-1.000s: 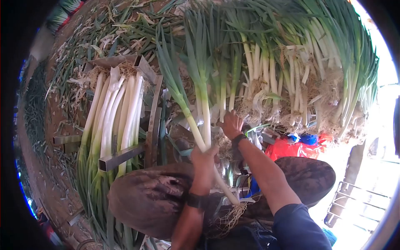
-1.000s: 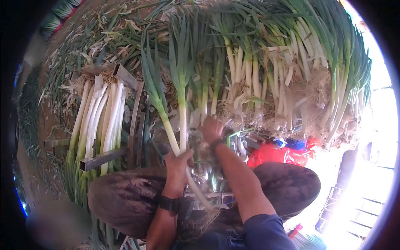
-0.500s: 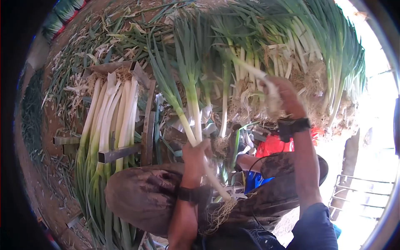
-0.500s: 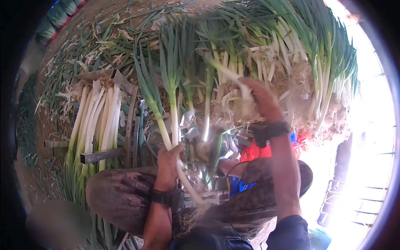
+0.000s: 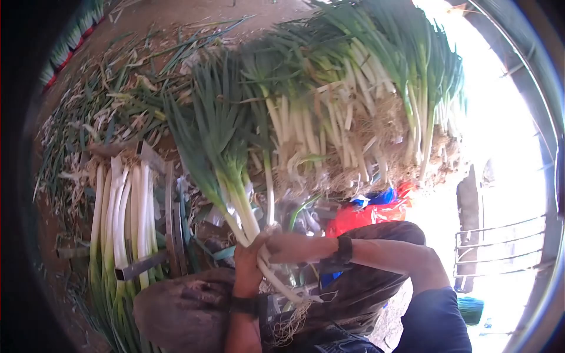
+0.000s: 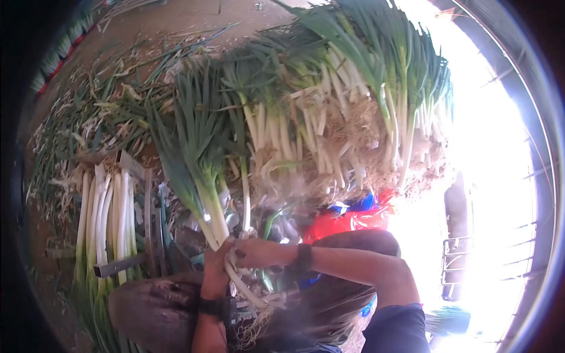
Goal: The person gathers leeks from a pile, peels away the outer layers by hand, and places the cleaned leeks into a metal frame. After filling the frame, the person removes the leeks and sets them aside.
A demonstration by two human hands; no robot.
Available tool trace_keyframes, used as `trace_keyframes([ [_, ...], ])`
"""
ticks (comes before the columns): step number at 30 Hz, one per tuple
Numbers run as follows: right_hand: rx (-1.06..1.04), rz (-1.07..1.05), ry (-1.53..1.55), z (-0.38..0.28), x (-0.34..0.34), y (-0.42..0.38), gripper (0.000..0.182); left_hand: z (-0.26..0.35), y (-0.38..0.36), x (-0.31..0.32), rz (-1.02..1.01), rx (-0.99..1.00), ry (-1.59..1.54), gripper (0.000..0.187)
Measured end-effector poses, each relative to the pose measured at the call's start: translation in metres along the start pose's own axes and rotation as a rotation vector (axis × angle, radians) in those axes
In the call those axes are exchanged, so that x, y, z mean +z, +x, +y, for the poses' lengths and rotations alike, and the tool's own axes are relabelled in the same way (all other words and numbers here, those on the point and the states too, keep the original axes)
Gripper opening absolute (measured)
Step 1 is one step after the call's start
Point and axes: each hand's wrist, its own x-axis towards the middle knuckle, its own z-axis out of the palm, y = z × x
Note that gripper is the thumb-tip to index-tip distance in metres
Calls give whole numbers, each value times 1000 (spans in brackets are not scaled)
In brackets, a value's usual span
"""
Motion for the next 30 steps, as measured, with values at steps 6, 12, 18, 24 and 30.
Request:
trace_keyframes([
  [6,-489,-31,-157,59,-112,34,35,2,11,12,-12,-214,-174,39],
  [12,-133,1005,-576,49,-241,26,41,-11,20,27,39,-209,-232,38],
  [18,-93,1323,-544,74,-286,14,29,-16,32,33,119,-278,-237,23],
  [24,-434,1267,-619,76,-290,-56,24,-18,34,33,87,-204,-95,21],
  [30,-27,1685,400,192,-339,-201,34,-32,36,19,57,-126,38,20],
])
